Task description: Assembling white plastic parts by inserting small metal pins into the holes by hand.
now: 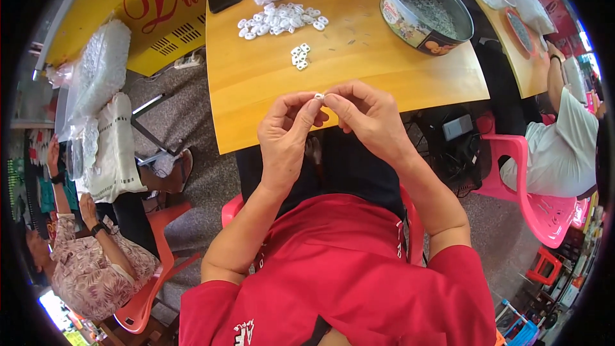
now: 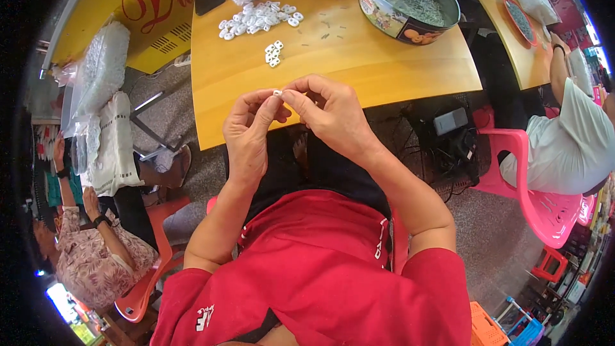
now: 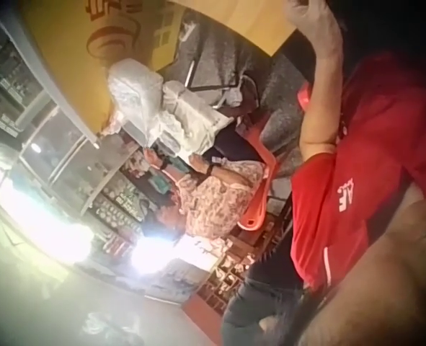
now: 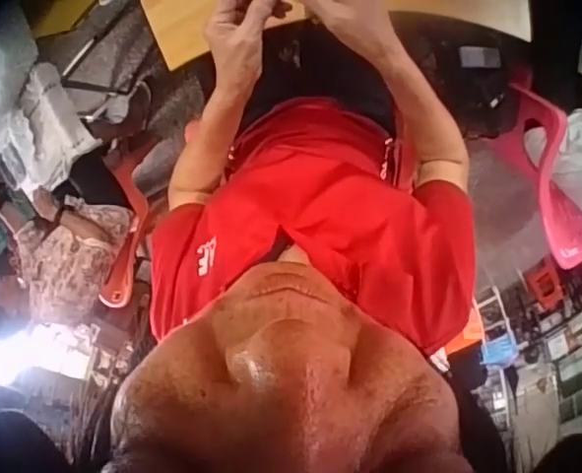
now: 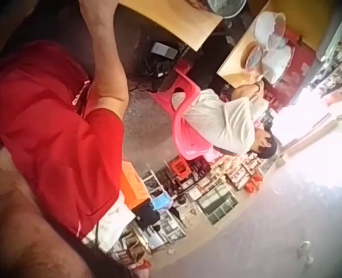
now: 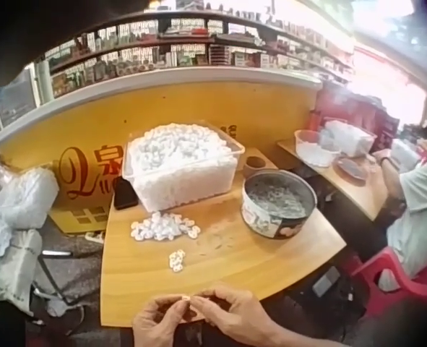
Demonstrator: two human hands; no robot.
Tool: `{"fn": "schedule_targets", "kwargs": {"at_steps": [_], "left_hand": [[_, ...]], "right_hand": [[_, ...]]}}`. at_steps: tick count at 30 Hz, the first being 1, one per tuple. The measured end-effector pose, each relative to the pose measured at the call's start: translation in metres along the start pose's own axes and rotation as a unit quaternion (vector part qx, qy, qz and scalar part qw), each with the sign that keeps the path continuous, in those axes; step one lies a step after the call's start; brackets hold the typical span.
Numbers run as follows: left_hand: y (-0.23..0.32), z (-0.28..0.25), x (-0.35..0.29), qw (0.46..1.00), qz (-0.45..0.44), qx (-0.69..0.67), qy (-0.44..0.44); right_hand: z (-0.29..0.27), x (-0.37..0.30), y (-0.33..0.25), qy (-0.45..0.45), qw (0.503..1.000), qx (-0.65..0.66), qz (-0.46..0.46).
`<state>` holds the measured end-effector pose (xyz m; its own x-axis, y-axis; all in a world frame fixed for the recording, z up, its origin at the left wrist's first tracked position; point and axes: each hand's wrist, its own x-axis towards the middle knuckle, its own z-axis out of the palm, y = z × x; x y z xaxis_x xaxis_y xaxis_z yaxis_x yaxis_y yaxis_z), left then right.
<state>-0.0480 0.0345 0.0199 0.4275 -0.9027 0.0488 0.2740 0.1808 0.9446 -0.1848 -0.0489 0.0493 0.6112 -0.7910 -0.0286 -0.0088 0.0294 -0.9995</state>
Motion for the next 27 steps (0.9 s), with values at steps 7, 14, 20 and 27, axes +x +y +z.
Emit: {"fn": "schedule_targets", "kwargs": {"at_steps": [7,14,20,27], "left_hand": [[-0.009,0.002,0.016,0.955,0.208,0.213,0.014],[-0.008,-0.003,0.017,0.967,0.153,0.203,-0.033],[-0.003,0.001,0.018,0.997,0.050,0.051,0.008],[0.002,0.003,0.018,0.998,-0.023,0.048,0.027]], "right_hand": [[-0.004,0.008,0.010,0.018,0.998,0.051,0.028],[-0.003,0.012,0.007,0.027,0.994,0.084,0.057],[-0.002,0.015,0.012,0.018,0.987,0.144,0.068],[0.003,0.018,0.009,0.049,0.988,0.136,0.051]]}}
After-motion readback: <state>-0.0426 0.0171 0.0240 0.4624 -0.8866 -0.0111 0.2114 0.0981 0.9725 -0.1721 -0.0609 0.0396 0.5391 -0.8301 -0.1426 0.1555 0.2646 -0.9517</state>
